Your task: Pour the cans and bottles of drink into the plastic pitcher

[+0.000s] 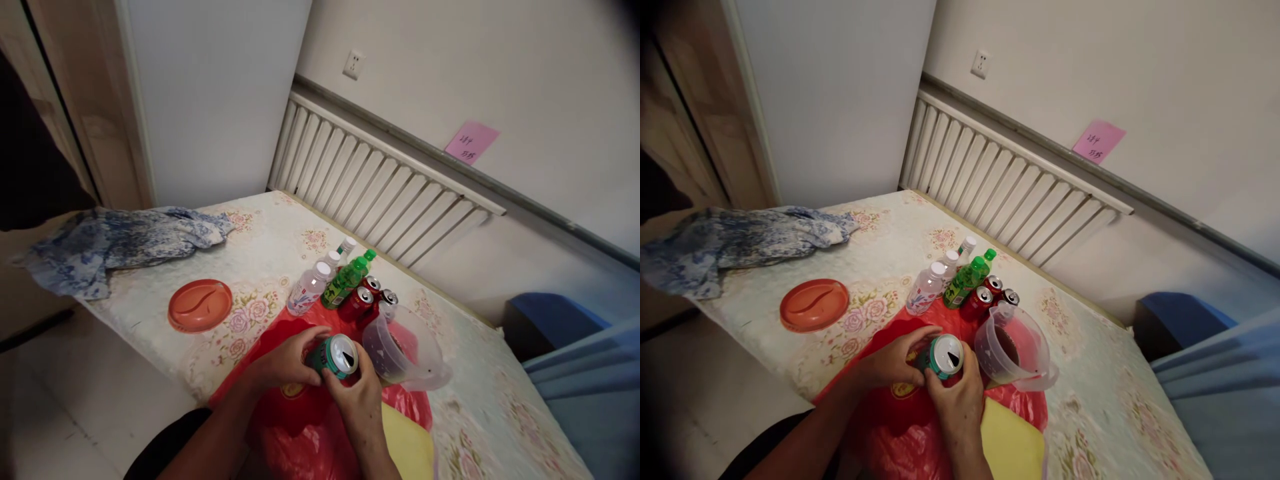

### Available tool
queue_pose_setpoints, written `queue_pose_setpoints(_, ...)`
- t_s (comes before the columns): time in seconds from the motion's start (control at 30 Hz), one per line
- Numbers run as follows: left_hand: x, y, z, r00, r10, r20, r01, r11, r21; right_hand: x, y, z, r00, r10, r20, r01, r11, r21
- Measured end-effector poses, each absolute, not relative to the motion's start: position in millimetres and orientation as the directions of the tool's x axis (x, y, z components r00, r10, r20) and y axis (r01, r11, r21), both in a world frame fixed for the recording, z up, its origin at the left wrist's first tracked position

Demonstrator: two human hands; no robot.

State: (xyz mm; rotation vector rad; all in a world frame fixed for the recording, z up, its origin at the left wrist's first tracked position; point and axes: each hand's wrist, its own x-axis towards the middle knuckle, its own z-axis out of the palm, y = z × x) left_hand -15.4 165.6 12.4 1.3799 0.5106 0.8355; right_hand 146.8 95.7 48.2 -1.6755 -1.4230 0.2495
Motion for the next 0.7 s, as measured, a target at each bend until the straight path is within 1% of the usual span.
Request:
queue_pose_setpoints(0.03,-17,166,12,0.617,0.771,0.158,-0.247,-0.001,0.969,148,94,49,0.323,0.868,0.376,0.686,0.058,-0.725)
queue_pose_setpoints(0.1,-19,163,13,0.536,0.828,0.164,-0.303,0.007,0.953,150,89,52,0.320,0.871,0.374,0.681,0.063,-0.730)
queue_pose_setpoints(0.2,-21,151,22,0.307,0.940,0.150,-0.367,-0.028,0.930,154,81,54,0.295,0.875,0.383,0.673,0.095,-0.734)
queue_pose_setpoints(0.27,-19,137,30,0.142,0.984,0.111,-0.387,-0.048,0.921,159,76,56,0.311,0.859,0.406,0.673,0.103,-0.733)
queue_pose_setpoints(0.37,-15,112,41,-0.119,0.993,-0.007,-0.343,-0.034,0.939,165,68,60,0.342,0.841,0.419,0.665,0.098,-0.740)
queue_pose_setpoints(0.43,-12,93,46,-0.233,0.972,-0.023,-0.267,-0.041,0.963,169,62,65,0.337,0.848,0.409,0.648,0.107,-0.754)
queue_pose_setpoints(0.53,-11,65,51,-0.236,0.971,0.045,-0.128,-0.077,0.989,174,50,75,0.338,0.851,0.402,0.620,0.120,-0.775)
queue_pose_setpoints(0.7,0,34,50,-0.157,0.987,0.040,0.043,-0.034,0.999,193,24,88,0.375,0.842,0.389,0.586,0.110,-0.803)
